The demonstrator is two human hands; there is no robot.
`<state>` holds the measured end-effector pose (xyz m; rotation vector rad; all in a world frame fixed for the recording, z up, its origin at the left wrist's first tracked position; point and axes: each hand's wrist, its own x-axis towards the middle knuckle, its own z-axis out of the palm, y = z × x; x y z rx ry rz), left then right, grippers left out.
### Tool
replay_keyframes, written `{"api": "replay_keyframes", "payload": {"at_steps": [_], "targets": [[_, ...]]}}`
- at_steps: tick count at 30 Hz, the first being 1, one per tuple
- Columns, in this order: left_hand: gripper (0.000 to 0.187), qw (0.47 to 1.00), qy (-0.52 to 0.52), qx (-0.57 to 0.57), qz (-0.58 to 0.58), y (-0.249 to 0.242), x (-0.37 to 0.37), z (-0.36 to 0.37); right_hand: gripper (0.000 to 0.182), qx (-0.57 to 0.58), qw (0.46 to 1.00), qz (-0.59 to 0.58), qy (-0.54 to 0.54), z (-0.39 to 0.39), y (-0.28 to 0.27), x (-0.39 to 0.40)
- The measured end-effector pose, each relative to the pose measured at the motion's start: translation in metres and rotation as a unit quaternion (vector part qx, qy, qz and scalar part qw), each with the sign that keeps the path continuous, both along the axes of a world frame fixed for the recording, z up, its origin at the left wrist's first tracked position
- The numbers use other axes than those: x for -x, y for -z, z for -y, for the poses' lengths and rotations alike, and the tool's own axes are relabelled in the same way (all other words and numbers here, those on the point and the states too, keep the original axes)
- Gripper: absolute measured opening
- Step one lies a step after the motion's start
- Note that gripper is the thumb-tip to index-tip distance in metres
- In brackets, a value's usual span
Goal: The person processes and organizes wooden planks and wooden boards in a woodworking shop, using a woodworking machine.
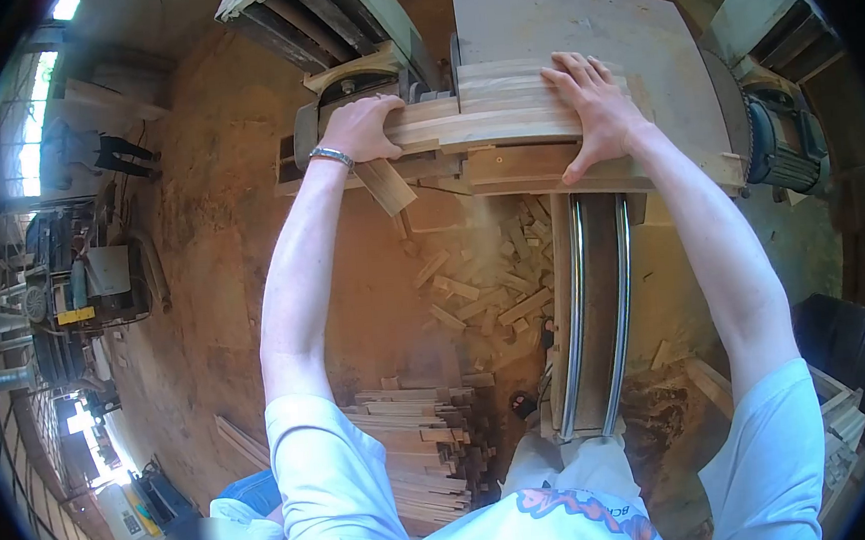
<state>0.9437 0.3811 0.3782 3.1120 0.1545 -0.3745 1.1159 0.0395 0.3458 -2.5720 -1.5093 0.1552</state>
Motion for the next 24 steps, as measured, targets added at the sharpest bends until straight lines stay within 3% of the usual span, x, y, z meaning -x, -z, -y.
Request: {"api": "replay_keyframes", "payload": {"at_steps": [10,14,18,20,22,23,24], "targets": [[0.074,1.000,-0.003,-0.019,0.008,0.000,-0.025,-0.014,0.153,-0.009,1.000,-0.008,0.007,-0.016,0.006,-0.030],[0.074,0.998,-0.059,-0.016,0.006,-0.011,-0.015,-0.019,0.154,0.010,1.000,0.011,0.007,-0.030,0.007,-0.053],[0.076,0.983,-0.141,0.073,0.094,0.008,0.080,-0.014,0.154,0.006,1.000,0.013,-0.008,-0.040,0.010,-0.074],[0.076,0.960,-0.230,0.140,0.079,0.022,0.151,0.018,0.154,0.011,0.999,0.021,-0.023,-0.042,0.013,-0.077],[0.074,0.915,-0.321,0.231,0.075,0.053,0.234,0.074,0.152,0.006,1.000,0.005,0.014,-0.048,0.015,-0.068],[0.073,0.848,-0.368,0.372,0.079,0.083,0.283,0.104,0.150,0.005,1.000,0.002,0.030,-0.051,0.013,-0.064],[0.074,0.812,-0.417,0.403,0.059,0.117,0.337,0.143,0.147,0.015,0.999,0.009,0.035,-0.052,0.011,-0.058]]}}
